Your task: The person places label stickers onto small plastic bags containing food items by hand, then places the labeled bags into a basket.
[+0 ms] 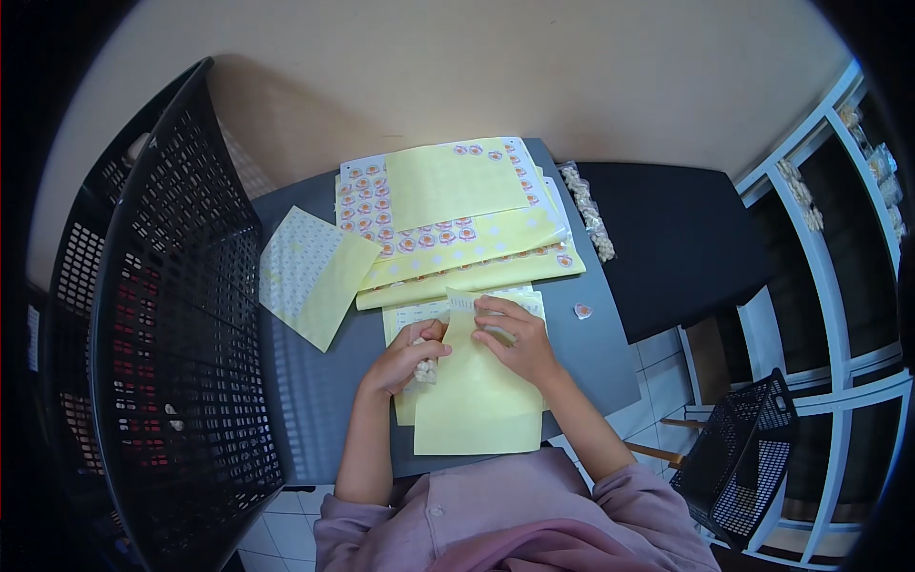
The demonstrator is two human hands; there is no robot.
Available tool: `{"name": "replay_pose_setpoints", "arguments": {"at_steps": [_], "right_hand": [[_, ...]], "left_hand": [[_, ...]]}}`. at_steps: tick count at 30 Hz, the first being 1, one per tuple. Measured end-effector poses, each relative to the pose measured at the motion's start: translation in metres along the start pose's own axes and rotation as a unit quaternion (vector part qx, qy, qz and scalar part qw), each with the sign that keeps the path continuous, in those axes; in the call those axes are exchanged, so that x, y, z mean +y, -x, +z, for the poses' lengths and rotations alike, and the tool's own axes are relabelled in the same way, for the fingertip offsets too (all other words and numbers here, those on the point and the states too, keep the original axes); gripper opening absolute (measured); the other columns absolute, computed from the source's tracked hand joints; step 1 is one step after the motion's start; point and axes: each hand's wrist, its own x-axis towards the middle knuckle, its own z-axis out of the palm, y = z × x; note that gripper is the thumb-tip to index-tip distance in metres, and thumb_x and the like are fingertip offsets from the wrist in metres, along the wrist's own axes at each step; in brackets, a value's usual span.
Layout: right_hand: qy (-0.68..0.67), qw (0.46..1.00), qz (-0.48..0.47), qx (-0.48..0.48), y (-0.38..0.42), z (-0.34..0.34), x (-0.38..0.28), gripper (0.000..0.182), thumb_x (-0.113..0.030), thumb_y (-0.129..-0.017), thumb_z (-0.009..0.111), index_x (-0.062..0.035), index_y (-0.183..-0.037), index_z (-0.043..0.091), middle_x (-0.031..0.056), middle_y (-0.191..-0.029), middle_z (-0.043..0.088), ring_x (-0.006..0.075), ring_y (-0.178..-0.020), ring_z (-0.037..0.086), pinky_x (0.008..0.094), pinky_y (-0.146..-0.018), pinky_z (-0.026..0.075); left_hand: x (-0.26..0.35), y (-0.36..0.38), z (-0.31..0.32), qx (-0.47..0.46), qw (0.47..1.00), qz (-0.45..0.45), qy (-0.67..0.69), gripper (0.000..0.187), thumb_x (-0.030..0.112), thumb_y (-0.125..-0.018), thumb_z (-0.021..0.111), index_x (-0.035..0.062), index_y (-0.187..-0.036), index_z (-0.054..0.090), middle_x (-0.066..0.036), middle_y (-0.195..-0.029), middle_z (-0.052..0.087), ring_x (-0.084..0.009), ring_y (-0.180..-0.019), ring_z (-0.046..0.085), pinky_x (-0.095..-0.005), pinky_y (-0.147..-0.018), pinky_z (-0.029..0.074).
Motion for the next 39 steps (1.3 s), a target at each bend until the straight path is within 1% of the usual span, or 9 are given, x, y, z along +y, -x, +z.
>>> {"name": "replay_pose_setpoints", "arguments": {"at_steps": [6, 22, 25, 27, 28, 31, 35, 38, 39], "right_hand": [[-0.01, 1.0, 0.024, 0.0, -0.001, 0.001, 0.0, 0.016, -0.004, -0.068, 0.068, -0.0018, -0.084, 0.065, 0.0093, -0.102, 0.06, 0.0234, -0.099, 0.057, 0.0307, -0.082, 0.048], [-0.009, 1.0, -0.002, -0.001, -0.002, 0.001, -0.001, 0.014, -0.002, -0.069, 0.067, -0.0014, -0.083, 0.065, 0.0093, -0.099, 0.061, 0.0213, -0.093, 0.059, 0.0305, -0.076, 0.051], [-0.022, 0.999, -0.012, 0.02, -0.003, 0.001, 0.0, 0.011, -0.001, -0.071, 0.065, -0.0002, -0.082, 0.064, 0.0105, -0.095, 0.062, 0.022, -0.089, 0.061, 0.0302, -0.073, 0.052], [-0.034, 0.999, 0.01, 0.031, -0.005, -0.002, 0.0, 0.009, -0.001, -0.072, 0.063, 0.001, -0.081, 0.061, 0.0113, -0.089, 0.063, 0.0221, -0.082, 0.062, 0.0286, -0.069, 0.05], [-0.035, 0.999, 0.009, 0.031, -0.005, -0.003, -0.001, 0.009, -0.001, -0.072, 0.063, 0.001, -0.081, 0.061, 0.0113, -0.089, 0.063, 0.0221, -0.082, 0.062, 0.0286, -0.069, 0.05], [-0.037, 0.998, 0.037, 0.04, -0.005, -0.004, -0.003, 0.009, -0.001, -0.073, 0.061, 0.0012, -0.081, 0.059, 0.0106, -0.083, 0.062, 0.0216, -0.075, 0.062, 0.0274, -0.064, 0.048], [-0.048, 0.996, 0.062, 0.042, -0.005, -0.003, 0.001, 0.01, -0.001, -0.073, 0.06, 0.0014, -0.083, 0.058, 0.0103, -0.079, 0.061, 0.0203, -0.072, 0.061, 0.0267, -0.063, 0.047], [-0.073, 0.993, 0.067, 0.065, -0.004, -0.001, 0.006, 0.011, 0.0, -0.073, 0.06, 0.0016, -0.084, 0.057, 0.0096, -0.078, 0.061, 0.018, -0.072, 0.061, 0.0266, -0.065, 0.048], [-0.088, 0.99, 0.079, 0.073, -0.004, 0.0, 0.008, 0.011, 0.0, -0.073, 0.06, 0.0017, -0.084, 0.057, 0.0093, -0.079, 0.061, 0.0166, -0.071, 0.061, 0.0266, -0.065, 0.048]], "left_hand": [[-0.005, -0.002, -0.007, -0.018, 0.998, -0.009, 0.063, 0.028, 0.01, -0.072, 0.057, 0.0148, -0.063, 0.03, 0.006, -0.063, 0.031, -0.0028, -0.056, 0.03, -0.019, -0.049, 0.024], [-0.003, 0.003, -0.006, -0.015, 0.997, -0.017, 0.08, 0.025, 0.011, -0.069, 0.058, 0.0154, -0.064, 0.034, 0.007, -0.063, 0.032, -0.0029, -0.057, 0.032, -0.0194, -0.05, 0.025], [-0.011, 0.005, -0.022, -0.029, 0.996, -0.013, 0.081, 0.022, 0.014, -0.07, 0.06, 0.014, -0.068, 0.038, 0.004, -0.07, 0.044, -0.0032, -0.064, 0.041, -0.0194, -0.053, 0.032], [-0.007, 0.014, -0.032, -0.062, 0.985, 0.011, 0.161, 0.022, 0.018, -0.071, 0.06, 0.011, -0.078, 0.041, -0.009, -0.098, 0.052, -0.015, -0.088, 0.053, -0.0271, -0.068, 0.046], [-0.001, 0.022, -0.035, -0.061, 0.985, 0.012, 0.161, 0.022, 0.018, -0.071, 0.06, 0.011, -0.078, 0.041, -0.009, -0.098, 0.052, -0.015, -0.088, 0.053, -0.0271, -0.068, 0.046], [0.01, 0.045, -0.045, -0.108, 0.956, 0.149, 0.229, 0.032, 0.017, -0.07, 0.06, 0.0129, -0.093, 0.038, -0.021, -0.128, 0.03, -0.0461, -0.113, 0.039, -0.0542, -0.088, 0.041], [0.022, 0.063, -0.029, -0.139, 0.931, 0.272, 0.202, 0.04, 0.012, -0.068, 0.062, 0.0139, -0.096, 0.034, -0.02, -0.125, 0.031, -0.0426, -0.11, 0.043, -0.0516, -0.087, 0.043], [0.025, 0.073, -0.019, -0.058, 0.945, 0.247, 0.205, 0.042, 0.01, -0.068, 0.063, 0.0139, -0.097, 0.032, -0.019, -0.118, 0.036, -0.0398, -0.106, 0.048, -0.048, -0.087, 0.044], [0.028, 0.071, -0.009, -0.047, 0.937, 0.281, 0.201, 0.043, 0.005, -0.072, 0.062, 0.0127, -0.099, 0.03, -0.015, -0.105, 0.045, -0.0306, -0.1, 0.053, -0.0408, -0.084, 0.047]]}}
